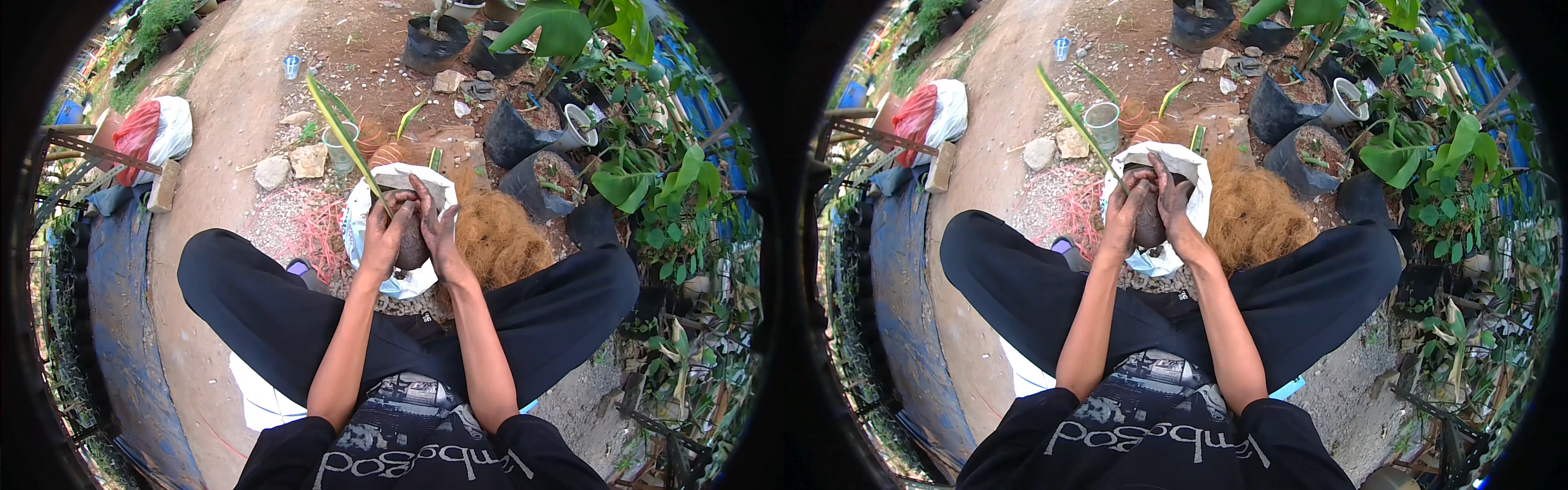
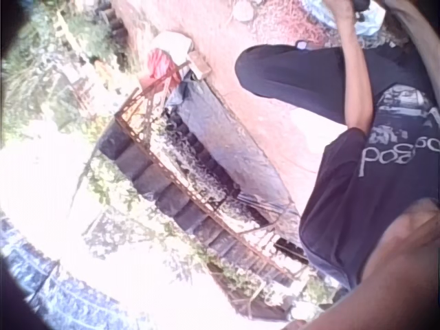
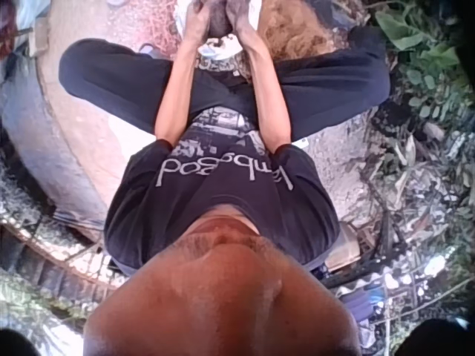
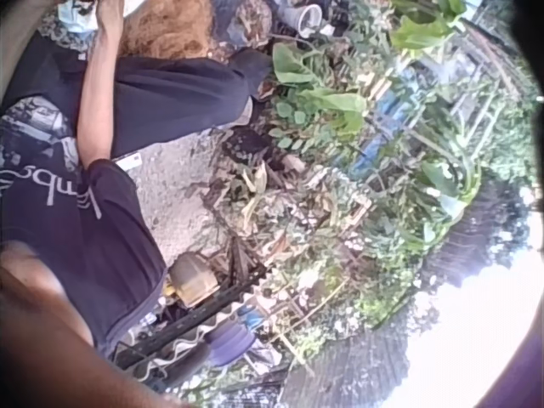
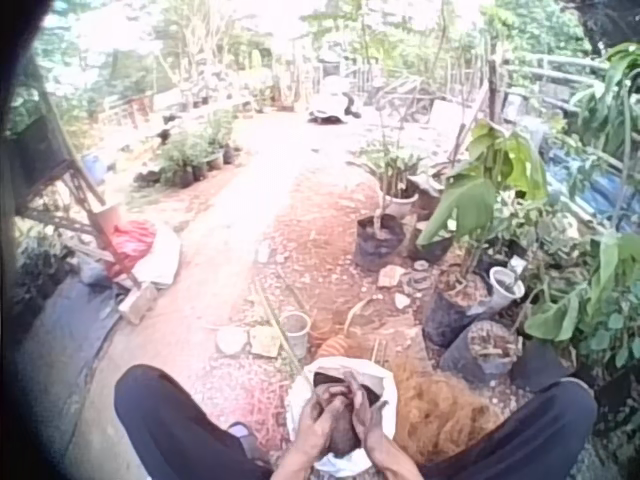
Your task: The person sits cross-legged and repeatedly packs soil around a small potted plant, pressing and shaping the soil ball with both hands. The person scoops additional soil from a nearby white sack and continues to compact the soil around the plant's base.
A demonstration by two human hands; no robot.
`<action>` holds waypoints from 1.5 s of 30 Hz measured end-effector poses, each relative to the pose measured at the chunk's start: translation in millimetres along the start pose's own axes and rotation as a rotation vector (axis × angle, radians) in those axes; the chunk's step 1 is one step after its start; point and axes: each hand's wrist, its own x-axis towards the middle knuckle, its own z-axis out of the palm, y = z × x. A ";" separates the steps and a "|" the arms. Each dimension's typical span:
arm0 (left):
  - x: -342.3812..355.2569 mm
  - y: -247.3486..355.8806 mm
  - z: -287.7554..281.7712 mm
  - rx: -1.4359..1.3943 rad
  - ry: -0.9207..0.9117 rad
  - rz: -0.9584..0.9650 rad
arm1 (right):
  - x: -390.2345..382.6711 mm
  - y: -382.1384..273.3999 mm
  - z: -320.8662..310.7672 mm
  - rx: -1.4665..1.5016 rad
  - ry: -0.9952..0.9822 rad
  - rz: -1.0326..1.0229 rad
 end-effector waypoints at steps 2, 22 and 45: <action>-0.3 -2.8 -2.0 0.035 0.050 -0.038 | -0.4 2.4 2.2 -0.623 0.043 -0.047; 6.5 11.3 -1.2 0.349 -0.161 0.114 | 13.3 13.0 -9.7 0.039 0.092 0.081; 8.6 -12.4 8.8 -0.092 0.340 0.080 | 9.5 34.0 22.7 -0.009 0.505 -0.181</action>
